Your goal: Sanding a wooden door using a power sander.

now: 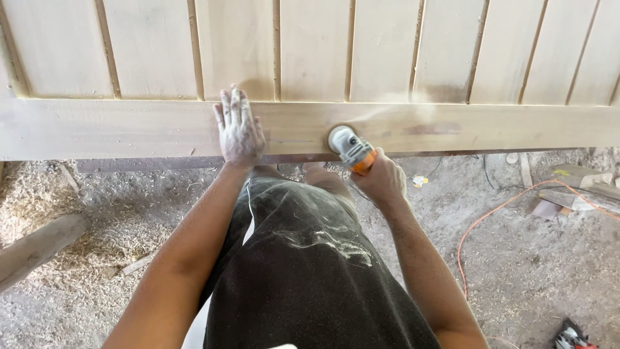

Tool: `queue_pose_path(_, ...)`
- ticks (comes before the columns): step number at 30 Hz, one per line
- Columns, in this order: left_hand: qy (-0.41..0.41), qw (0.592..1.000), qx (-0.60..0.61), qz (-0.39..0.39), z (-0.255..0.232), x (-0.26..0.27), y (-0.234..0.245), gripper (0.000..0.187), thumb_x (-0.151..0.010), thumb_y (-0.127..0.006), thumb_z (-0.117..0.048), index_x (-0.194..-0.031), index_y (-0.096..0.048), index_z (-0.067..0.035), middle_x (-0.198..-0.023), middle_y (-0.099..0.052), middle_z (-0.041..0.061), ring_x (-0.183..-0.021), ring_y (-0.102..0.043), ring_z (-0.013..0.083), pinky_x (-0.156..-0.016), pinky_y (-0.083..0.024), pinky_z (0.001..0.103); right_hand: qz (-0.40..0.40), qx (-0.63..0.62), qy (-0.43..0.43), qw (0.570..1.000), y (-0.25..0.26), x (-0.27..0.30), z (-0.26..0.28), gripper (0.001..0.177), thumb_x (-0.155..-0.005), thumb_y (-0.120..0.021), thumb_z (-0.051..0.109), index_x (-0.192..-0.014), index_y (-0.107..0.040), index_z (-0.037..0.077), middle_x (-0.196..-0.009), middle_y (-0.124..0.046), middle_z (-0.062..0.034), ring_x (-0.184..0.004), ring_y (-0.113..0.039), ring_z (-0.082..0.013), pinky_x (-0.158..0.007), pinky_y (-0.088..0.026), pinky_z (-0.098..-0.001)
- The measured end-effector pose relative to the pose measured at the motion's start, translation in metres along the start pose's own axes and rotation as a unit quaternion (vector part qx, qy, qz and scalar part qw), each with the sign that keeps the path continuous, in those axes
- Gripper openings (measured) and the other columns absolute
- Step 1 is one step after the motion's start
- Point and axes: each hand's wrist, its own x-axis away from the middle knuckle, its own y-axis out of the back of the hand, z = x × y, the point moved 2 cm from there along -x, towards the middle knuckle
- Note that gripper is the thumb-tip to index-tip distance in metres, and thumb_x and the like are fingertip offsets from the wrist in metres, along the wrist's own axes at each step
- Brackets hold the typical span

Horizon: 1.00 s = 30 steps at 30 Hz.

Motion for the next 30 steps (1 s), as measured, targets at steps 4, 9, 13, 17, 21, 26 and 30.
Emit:
queue_pose_path(4,-0.050,0.998,0.022,-0.011,-0.037,0.003,-0.010,0.068,-0.111,-0.040,-0.029,-0.163,-0.019,0.008,-0.172,-0.014,0.025,-0.159,-0.006,0.0401,-0.129,-0.004,0.056,-0.006,-0.001,-0.020,1.000,0.016,0.002,-0.022,0.044,-0.079,-0.083,0.029,-0.105,-0.061,0.002,-0.081,-0.073,-0.0116,-0.062,-0.071,-0.0218,-0.058,-0.062,-0.0378)
queue_pose_path(9,-0.136,0.990,0.035,0.005,-0.086,0.014,-0.010,0.070,-0.104,-0.049,-0.024,-0.162,-0.024,0.007,-0.170,-0.022,0.023,-0.160,-0.013,0.0416,-0.129,-0.009,0.058,-0.019,0.000,-0.028,0.999,0.040,0.008,-0.046,0.044,-0.075,-0.086,0.026,-0.103,-0.061,0.003,-0.081,-0.074,-0.0141,-0.069,-0.073,-0.0265,-0.066,-0.061,-0.0427)
queue_pose_path(13,-0.142,0.989,0.047,-0.005,-0.119,0.014,-0.011,0.071,-0.104,-0.052,-0.025,-0.160,-0.025,0.010,-0.169,-0.022,0.027,-0.158,-0.014,0.0455,-0.129,-0.010,0.059,-0.031,-0.011,-0.032,0.999,0.046,0.005,-0.087,0.043,-0.074,-0.085,0.025,-0.103,-0.062,0.003,-0.082,-0.074,-0.0136,-0.071,-0.074,-0.0261,-0.067,-0.061,-0.0427)
queue_pose_path(17,-0.126,0.991,0.047,-0.001,-0.142,0.013,-0.023,0.076,-0.104,-0.054,-0.028,-0.160,-0.022,0.012,-0.168,-0.020,0.030,-0.158,-0.014,0.0468,-0.128,-0.009,0.060,-0.033,-0.029,-0.052,0.998,0.063,0.003,-0.121,0.044,-0.078,-0.085,0.030,-0.104,-0.061,0.003,-0.084,-0.074,-0.0126,-0.070,-0.074,-0.0244,-0.067,-0.062,-0.0409)
queue_pose_path(21,-0.109,0.994,0.031,0.003,-0.167,0.012,-0.036,0.080,-0.103,-0.056,-0.031,-0.160,-0.020,0.012,-0.169,-0.017,0.029,-0.159,-0.013,0.0459,-0.128,-0.008,0.061,-0.052,-0.017,-0.076,0.996,0.078,0.000,-0.164,0.046,-0.080,-0.086,0.033,-0.104,-0.061,0.002,-0.084,-0.074,-0.0124,-0.069,-0.072,-0.0235,-0.066,-0.062,-0.0409)
queue_pose_path(26,-0.089,0.996,0.021,-0.002,-0.184,0.009,-0.040,0.083,-0.105,-0.055,-0.035,-0.161,-0.018,0.013,-0.169,-0.017,0.030,-0.158,-0.012,0.0469,-0.128,-0.007,0.061,-0.065,-0.012,-0.075,0.995,0.080,-0.013,-0.230,0.047,-0.080,-0.085,0.031,-0.109,-0.063,0.002,-0.086,-0.074,-0.0114,-0.069,-0.072,-0.0205,-0.064,-0.062,-0.0377)
queue_pose_path(30,-0.073,0.997,0.008,0.005,-0.184,0.010,-0.040,0.083,-0.108,-0.051,-0.039,-0.162,-0.015,0.013,-0.170,-0.015,0.030,-0.159,-0.010,0.0459,-0.129,-0.005,0.061,-0.083,-0.023,-0.069,0.994,0.088,-0.015,-0.266,0.049,-0.081,-0.086,0.031,-0.114,-0.065,0.002,-0.092,-0.075,-0.0106,-0.071,-0.072,-0.0181,-0.063,-0.063,-0.0344)
